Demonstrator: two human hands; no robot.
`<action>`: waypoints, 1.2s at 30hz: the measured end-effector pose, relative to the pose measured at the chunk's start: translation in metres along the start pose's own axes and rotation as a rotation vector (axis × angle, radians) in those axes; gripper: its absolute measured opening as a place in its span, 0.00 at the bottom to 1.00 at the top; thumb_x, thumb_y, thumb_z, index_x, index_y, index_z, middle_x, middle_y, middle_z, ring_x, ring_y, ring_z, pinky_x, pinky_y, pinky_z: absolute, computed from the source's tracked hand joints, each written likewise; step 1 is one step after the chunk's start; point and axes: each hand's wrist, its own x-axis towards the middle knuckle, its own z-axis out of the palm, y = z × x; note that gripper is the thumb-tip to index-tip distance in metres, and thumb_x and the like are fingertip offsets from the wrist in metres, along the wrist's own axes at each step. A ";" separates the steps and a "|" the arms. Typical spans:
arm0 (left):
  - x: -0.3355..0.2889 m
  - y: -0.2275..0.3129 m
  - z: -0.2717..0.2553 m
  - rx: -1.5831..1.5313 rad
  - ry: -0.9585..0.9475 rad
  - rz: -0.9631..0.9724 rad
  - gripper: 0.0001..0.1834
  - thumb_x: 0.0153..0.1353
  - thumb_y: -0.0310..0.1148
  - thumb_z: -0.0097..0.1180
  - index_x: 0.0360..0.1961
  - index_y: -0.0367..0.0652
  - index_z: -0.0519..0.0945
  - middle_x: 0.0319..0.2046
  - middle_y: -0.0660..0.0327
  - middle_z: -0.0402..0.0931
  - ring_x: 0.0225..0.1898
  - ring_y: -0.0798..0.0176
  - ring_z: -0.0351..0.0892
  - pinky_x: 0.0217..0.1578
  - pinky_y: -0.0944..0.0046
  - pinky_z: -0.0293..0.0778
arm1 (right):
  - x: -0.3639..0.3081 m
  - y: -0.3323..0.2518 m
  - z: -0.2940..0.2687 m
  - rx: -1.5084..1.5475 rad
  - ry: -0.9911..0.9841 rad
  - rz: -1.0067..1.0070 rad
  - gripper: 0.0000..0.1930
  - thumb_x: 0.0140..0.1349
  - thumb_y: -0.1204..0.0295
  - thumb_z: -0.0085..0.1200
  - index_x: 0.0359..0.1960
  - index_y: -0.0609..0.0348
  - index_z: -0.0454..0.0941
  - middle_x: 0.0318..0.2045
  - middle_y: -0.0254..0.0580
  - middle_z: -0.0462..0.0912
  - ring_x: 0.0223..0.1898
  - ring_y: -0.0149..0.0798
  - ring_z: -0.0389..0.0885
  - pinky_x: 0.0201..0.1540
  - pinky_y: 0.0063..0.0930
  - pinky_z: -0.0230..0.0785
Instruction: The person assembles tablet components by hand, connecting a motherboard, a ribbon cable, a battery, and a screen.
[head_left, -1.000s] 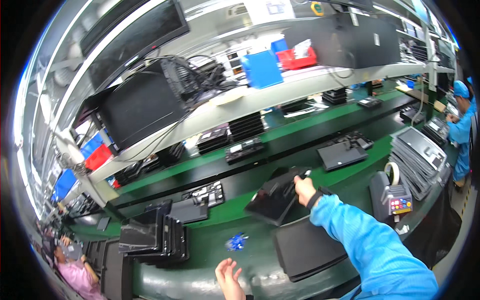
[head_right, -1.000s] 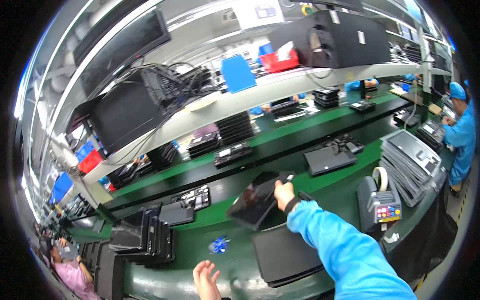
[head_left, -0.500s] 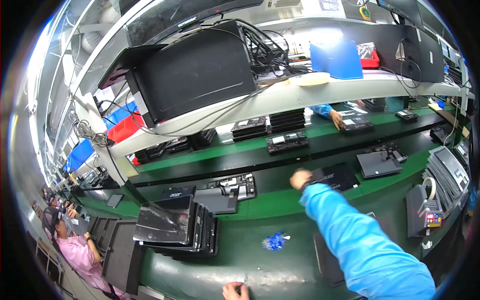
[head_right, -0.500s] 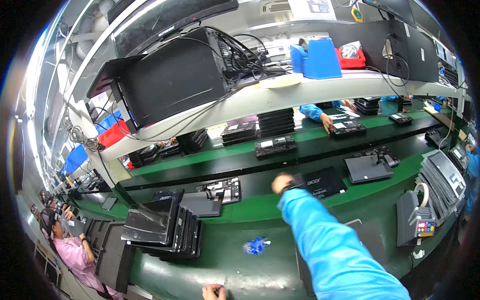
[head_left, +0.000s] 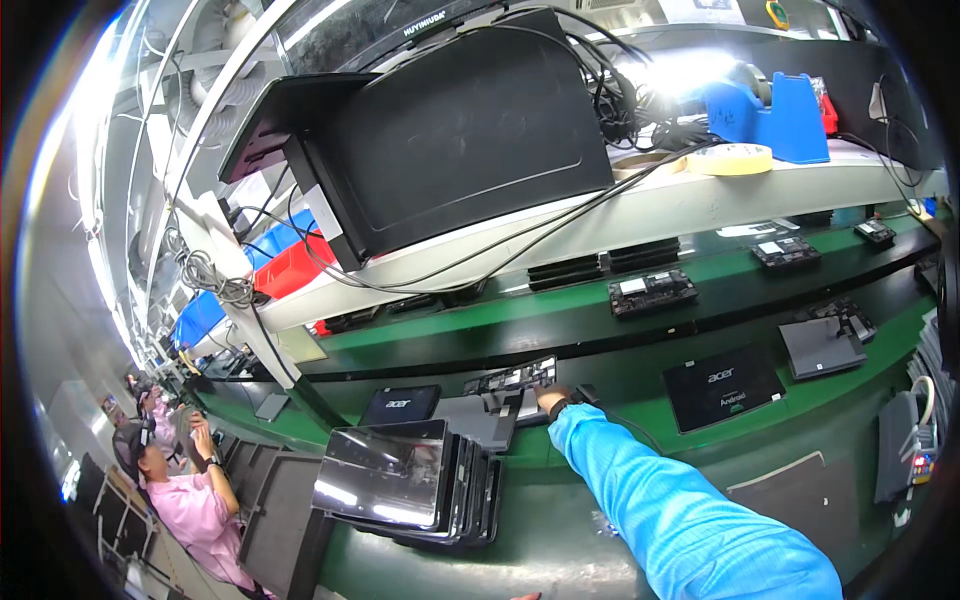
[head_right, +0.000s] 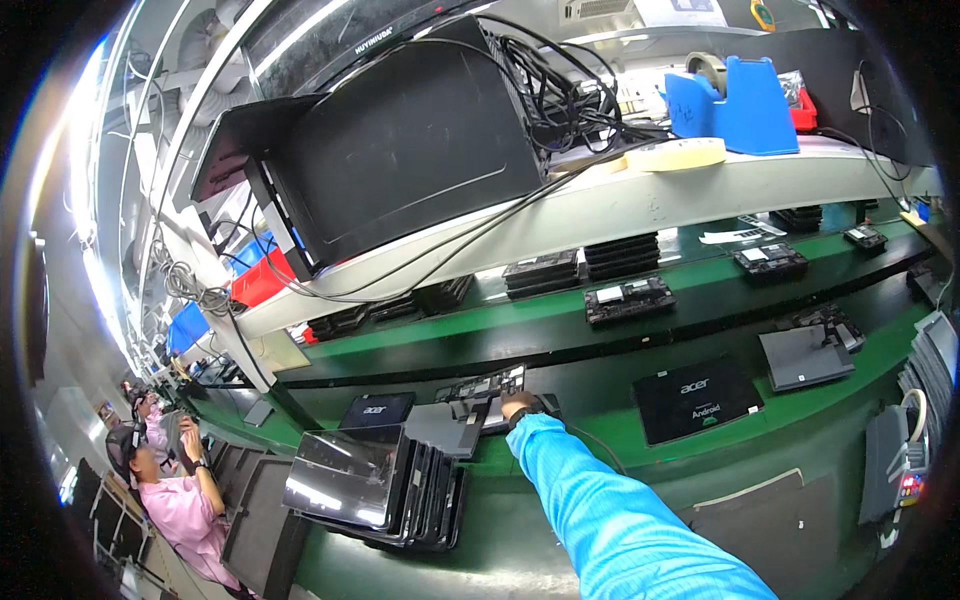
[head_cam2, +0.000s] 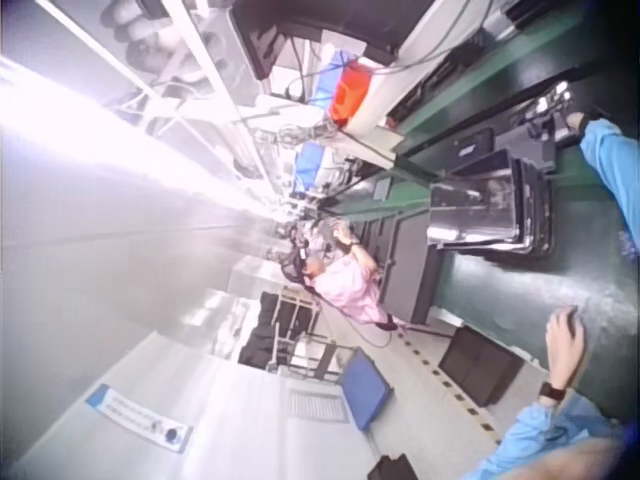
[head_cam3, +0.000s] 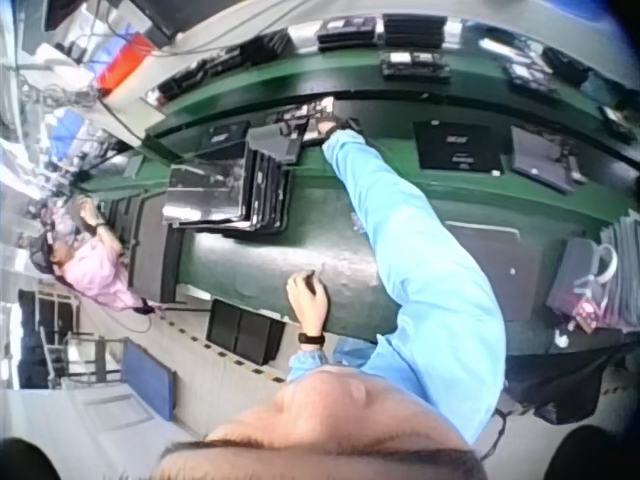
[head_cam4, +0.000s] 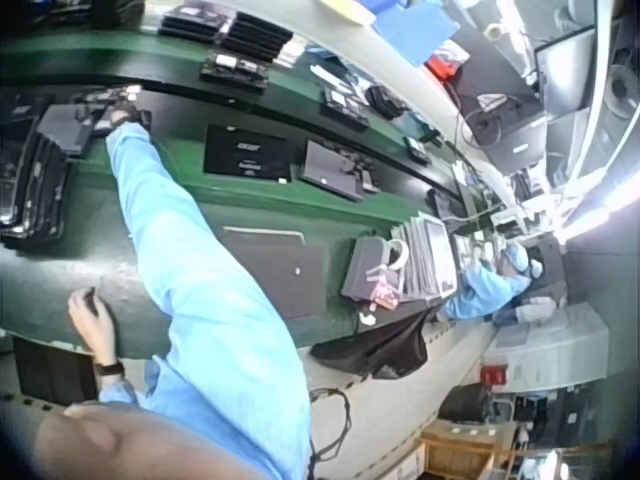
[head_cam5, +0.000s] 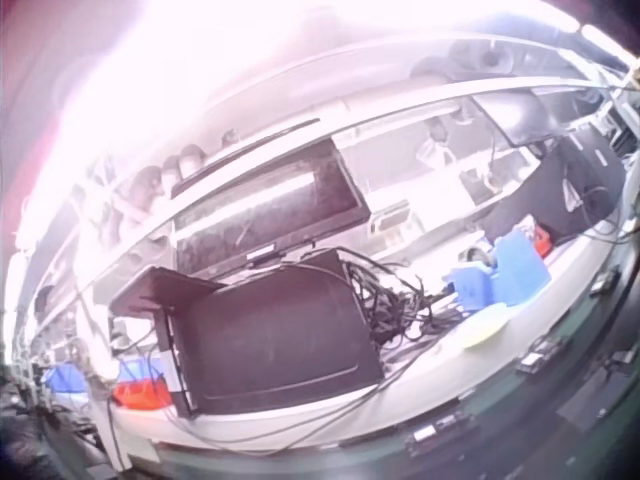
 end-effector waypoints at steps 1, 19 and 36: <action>0.000 -0.001 -0.001 0.006 -0.003 -0.001 0.11 0.54 0.29 0.54 0.39 0.40 0.75 0.38 0.49 0.72 0.43 0.45 0.69 0.46 0.51 0.65 | 0.000 0.003 0.007 0.007 -0.006 0.004 0.33 0.55 0.44 0.52 0.45 0.66 0.77 0.48 0.58 0.77 0.49 0.57 0.76 0.52 0.43 0.67; -0.007 -0.023 0.007 -0.070 0.051 0.078 0.08 0.61 0.31 0.49 0.35 0.36 0.74 0.33 0.44 0.72 0.38 0.40 0.69 0.40 0.47 0.65 | -0.052 0.012 -0.171 0.708 0.520 -0.347 0.20 0.56 0.59 0.61 0.42 0.64 0.78 0.37 0.47 0.81 0.35 0.42 0.77 0.36 0.39 0.68; -0.057 0.166 -0.049 -1.817 -0.749 -0.767 0.20 0.66 0.38 0.50 0.53 0.38 0.64 0.37 0.53 0.77 0.47 0.58 0.76 0.47 0.56 0.73 | -0.426 0.241 -0.483 0.991 0.069 0.226 0.14 0.64 0.65 0.51 0.43 0.65 0.76 0.37 0.42 0.82 0.36 0.37 0.82 0.41 0.36 0.76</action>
